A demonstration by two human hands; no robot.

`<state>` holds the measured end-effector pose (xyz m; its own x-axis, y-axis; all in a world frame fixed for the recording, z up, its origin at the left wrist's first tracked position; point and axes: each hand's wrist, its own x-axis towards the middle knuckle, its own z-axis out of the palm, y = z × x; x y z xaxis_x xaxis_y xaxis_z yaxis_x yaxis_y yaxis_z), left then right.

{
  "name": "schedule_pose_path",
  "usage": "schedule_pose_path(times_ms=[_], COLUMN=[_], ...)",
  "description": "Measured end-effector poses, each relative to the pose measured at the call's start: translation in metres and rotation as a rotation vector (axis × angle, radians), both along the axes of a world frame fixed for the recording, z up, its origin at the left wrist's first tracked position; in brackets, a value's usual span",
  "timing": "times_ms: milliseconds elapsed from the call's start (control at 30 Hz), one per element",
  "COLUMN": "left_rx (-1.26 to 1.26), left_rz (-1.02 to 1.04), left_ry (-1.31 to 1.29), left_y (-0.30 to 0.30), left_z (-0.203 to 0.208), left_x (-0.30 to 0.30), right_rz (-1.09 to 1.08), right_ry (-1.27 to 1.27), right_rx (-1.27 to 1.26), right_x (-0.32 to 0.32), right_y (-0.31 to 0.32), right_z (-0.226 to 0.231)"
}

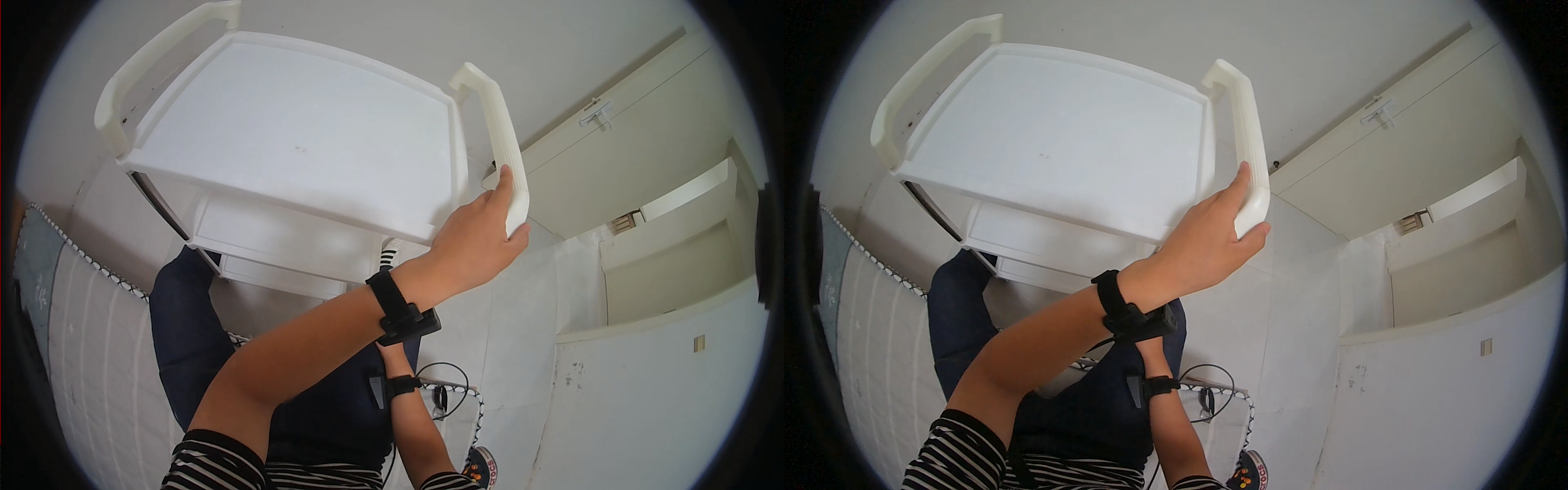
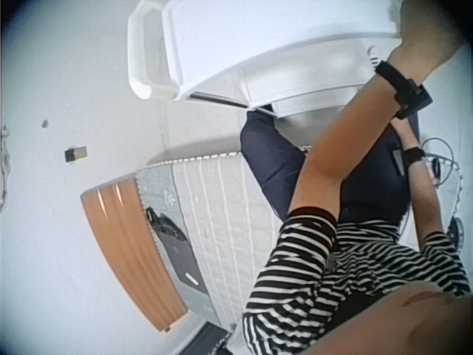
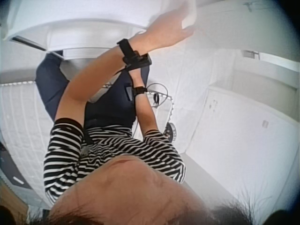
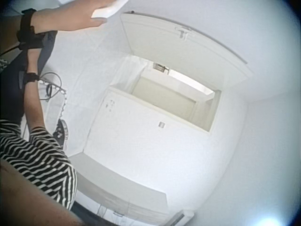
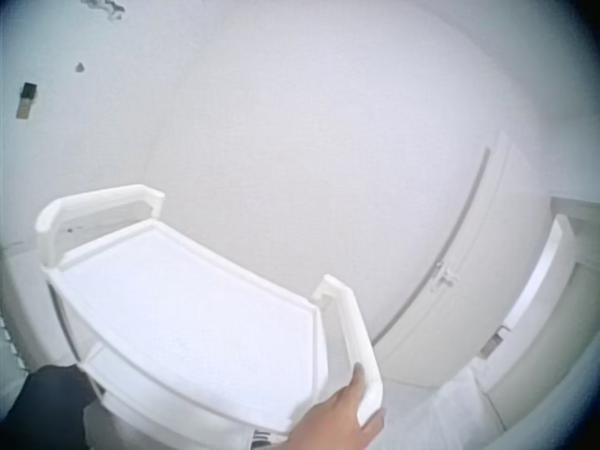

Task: Assemble a three-tier rolling storage cart by connecting metal tubes, shelves, and wheels.

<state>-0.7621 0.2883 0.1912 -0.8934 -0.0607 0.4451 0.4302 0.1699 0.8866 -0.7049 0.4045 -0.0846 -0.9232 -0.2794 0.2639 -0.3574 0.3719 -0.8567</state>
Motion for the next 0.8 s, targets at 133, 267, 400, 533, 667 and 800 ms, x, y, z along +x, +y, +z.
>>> schedule_pose_path(times_ms=[133,267,400,533,667,800], left_rx=[-0.008,-0.007,0.016,0.019,0.013,0.003], left_rz=[-0.004,-0.018,-0.03,-0.034,-0.041,-0.047], left_ry=[0.019,0.023,0.023,0.024,0.02,0.01], left_y=[0.0,-0.001,-0.002,-0.003,-0.004,-0.005], left_z=[-0.001,0.0,0.0,-0.001,0.001,0.001], left_x=[-0.001,0.0,0.001,0.002,0.002,0.003], right_rz=[0.162,0.195,0.224,0.09,0.107,0.101], right_ry=[-0.159,-0.141,-0.057,-0.117,-0.022,-0.083], right_rx=[0.018,0.021,0.113,-0.041,0.045,0.002], right_x=[-0.004,-0.008,-0.006,-0.001,-0.003,-0.002], right_y=[0.016,0.023,0.023,0.011,0.012,0.011], right_z=[-0.027,-0.044,-0.043,-0.027,-0.025,-0.023])
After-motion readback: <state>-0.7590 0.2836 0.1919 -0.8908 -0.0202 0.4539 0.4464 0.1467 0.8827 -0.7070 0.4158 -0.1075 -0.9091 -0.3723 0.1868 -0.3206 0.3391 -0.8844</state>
